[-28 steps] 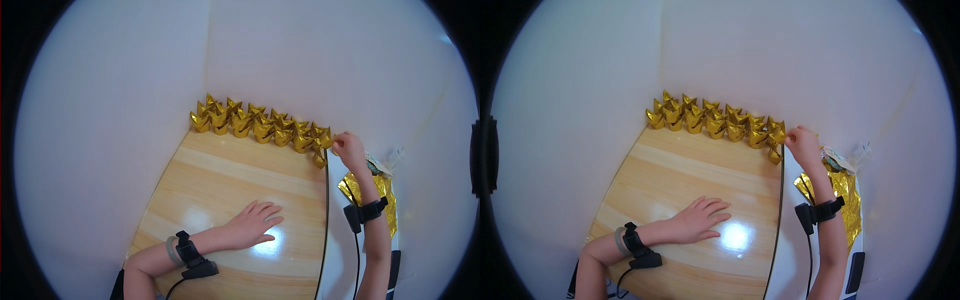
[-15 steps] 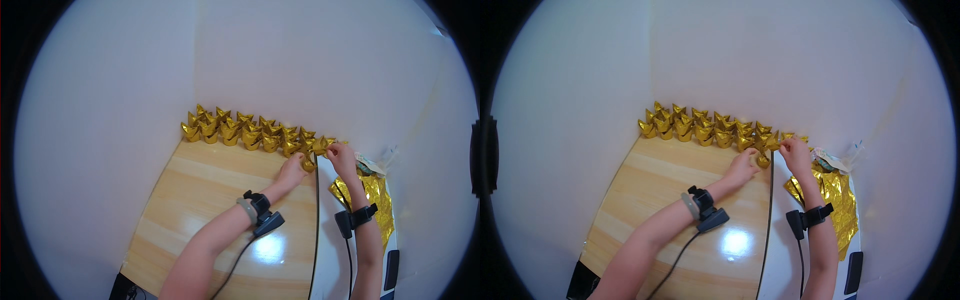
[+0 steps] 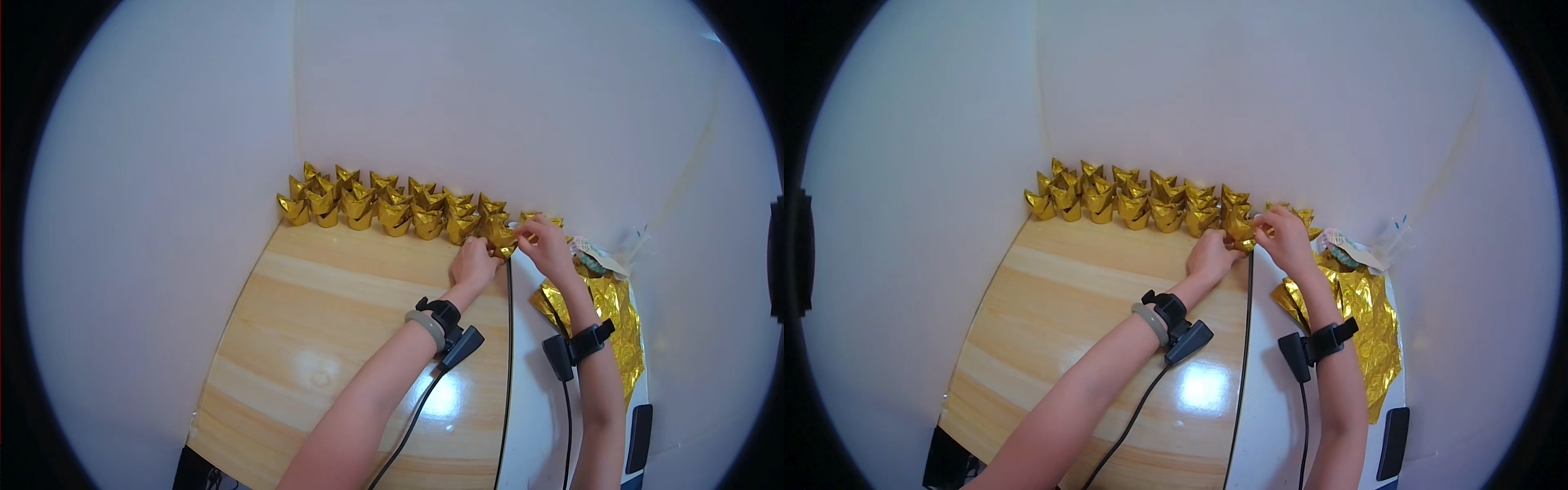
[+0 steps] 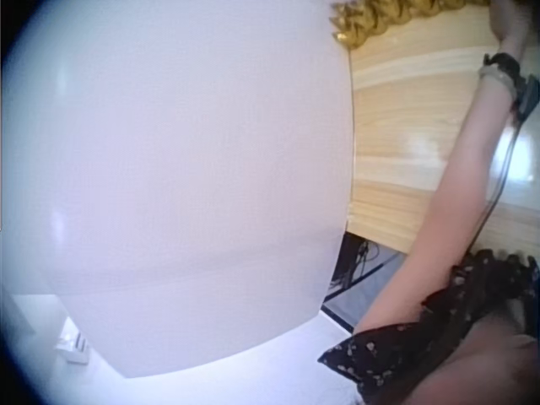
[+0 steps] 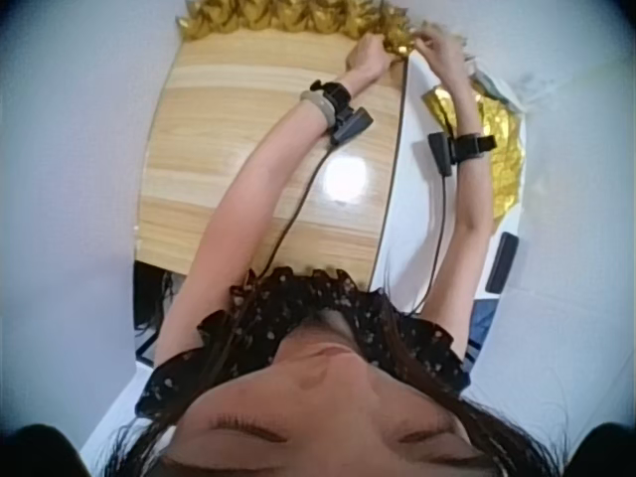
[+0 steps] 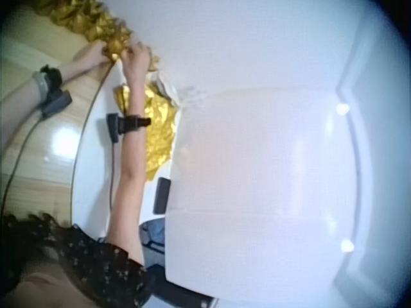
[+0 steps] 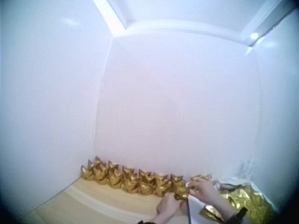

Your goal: Folding gold-colored paper into traditional ingot shapes.

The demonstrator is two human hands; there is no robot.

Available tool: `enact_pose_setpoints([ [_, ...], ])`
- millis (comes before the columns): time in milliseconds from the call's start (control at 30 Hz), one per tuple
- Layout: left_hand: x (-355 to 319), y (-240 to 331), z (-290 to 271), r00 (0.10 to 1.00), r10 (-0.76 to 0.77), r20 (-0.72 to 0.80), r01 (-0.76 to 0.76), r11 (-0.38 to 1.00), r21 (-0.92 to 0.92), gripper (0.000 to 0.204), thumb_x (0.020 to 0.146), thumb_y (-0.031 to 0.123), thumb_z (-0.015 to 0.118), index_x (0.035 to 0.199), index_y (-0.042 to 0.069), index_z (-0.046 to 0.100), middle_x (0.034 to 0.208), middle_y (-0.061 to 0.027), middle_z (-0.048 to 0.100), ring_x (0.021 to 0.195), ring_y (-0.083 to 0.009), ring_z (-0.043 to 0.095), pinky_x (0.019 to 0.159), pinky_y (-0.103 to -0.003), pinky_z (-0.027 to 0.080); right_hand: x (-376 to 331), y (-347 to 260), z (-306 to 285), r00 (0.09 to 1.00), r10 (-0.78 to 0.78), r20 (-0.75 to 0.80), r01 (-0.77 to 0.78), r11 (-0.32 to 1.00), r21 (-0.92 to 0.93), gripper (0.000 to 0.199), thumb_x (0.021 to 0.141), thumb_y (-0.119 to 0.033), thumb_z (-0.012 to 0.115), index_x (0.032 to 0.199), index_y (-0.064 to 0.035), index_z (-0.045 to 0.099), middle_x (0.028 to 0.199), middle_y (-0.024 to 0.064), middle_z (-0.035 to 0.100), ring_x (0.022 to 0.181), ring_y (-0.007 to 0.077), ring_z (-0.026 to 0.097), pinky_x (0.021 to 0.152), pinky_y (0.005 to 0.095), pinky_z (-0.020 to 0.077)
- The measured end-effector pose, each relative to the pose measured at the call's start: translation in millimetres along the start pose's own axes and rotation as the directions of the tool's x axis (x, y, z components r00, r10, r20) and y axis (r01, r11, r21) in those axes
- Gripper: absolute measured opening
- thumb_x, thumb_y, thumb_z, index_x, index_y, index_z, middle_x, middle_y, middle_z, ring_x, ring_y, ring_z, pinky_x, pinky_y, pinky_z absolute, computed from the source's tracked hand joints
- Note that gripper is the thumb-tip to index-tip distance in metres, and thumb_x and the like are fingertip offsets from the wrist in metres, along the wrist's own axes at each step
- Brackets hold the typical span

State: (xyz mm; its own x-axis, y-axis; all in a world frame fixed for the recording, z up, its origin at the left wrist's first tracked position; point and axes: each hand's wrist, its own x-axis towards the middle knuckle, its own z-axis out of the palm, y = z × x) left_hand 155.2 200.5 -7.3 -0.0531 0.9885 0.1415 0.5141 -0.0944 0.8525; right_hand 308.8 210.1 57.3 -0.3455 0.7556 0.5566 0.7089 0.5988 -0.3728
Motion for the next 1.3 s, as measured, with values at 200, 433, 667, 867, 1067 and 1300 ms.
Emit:
enact_pose_setpoints([
  [200,5.7,-17.5,-1.5,0.998,0.044,-0.038,-0.047,0.995,-0.085,0.023,0.074,0.019,0.072,0.092,0.006,0.069,0.09,-0.0118,0.069,0.089,-0.0293,0.066,0.077,-0.04,0.051,11.4,-3.4,0.1,0.991,-0.055,0.121,0.048,0.997,0.056,0.014,0.08,0.0,0.059,0.092,-0.0002,0.065,0.09,0.0109,0.062,0.081,0.0214,0.064,0.075,0.0285,0.0537],
  [433,9.4,-17.0,0.4,0.997,0.021,-0.078,-0.027,0.997,-0.077,0.019,0.075,0.015,0.069,0.092,0.009,0.071,0.089,-0.0104,0.07,0.087,-0.0286,0.066,0.075,-0.039,0.051,9.8,0.2,-0.6,0.984,-0.151,0.098,0.141,0.984,0.108,0.011,0.074,-0.001,0.062,0.084,-0.0005,0.064,0.085,0.0092,0.059,0.077,0.0233,0.062,0.07,0.0314,0.0515],
  [667,6.0,-17.0,1.0,0.996,0.05,-0.073,-0.058,0.991,-0.119,0.027,0.074,0.012,0.069,0.1,0.007,0.067,0.09,-0.0083,0.07,0.088,-0.0269,0.066,0.075,-0.039,0.051,7.5,7.1,-1.6,0.97,-0.184,0.156,0.198,0.977,-0.078,0.011,0.072,-0.003,0.063,0.083,-0.0017,0.063,0.087,0.0097,0.059,0.077,0.0272,0.061,0.07,0.0349,0.0504],
  [867,9.7,-31.1,4.2,0.998,0.023,-0.061,-0.039,0.959,-0.282,0.03,0.075,0.007,0.069,0.104,0.005,0.063,0.091,-0.0087,0.07,0.088,-0.0255,0.067,0.077,-0.036,0.052,4.5,-1.0,0.4,0.964,-0.228,0.135,0.247,0.958,-0.148,0.014,0.074,-0.006,0.063,0.088,-0.004,0.062,0.094,0.0098,0.058,0.088,0.0286,0.061,0.074,0.0374,0.05],
  [1067,3.5,-33.3,-19.5,0.996,-0.046,-0.077,0.026,0.97,-0.24,0.033,0.077,0.002,0.068,0.109,0.0,0.058,0.091,-0.0079,0.065,0.061,-0.0151,0.063,0.051,-0.027,0.051,-8.1,-0.5,0.6,0.98,-0.182,0.083,0.198,0.946,-0.258,0.037,0.074,-0.01,0.069,0.107,-0.0071,0.054,0.105,0.0116,0.055,0.093,0.033,0.059,0.077,0.0407,0.05],
  [1300,-7.0,-33.6,-71.8,0.98,-0.052,0.19,0.123,0.915,-0.383,0.025,0.08,0.002,0.066,0.103,-0.004,0.06,0.076,-0.0058,0.062,0.055,-0.0094,0.059,0.048,-0.023,0.049,-4.1,8.2,28.5,0.983,0.095,0.158,-0.058,0.973,-0.223,0.052,0.071,-0.01,0.075,0.114,-0.0036,0.047,0.105,0.0154,0.055,0.092,0.0337,0.059,0.078,0.0397,0.0491],
])
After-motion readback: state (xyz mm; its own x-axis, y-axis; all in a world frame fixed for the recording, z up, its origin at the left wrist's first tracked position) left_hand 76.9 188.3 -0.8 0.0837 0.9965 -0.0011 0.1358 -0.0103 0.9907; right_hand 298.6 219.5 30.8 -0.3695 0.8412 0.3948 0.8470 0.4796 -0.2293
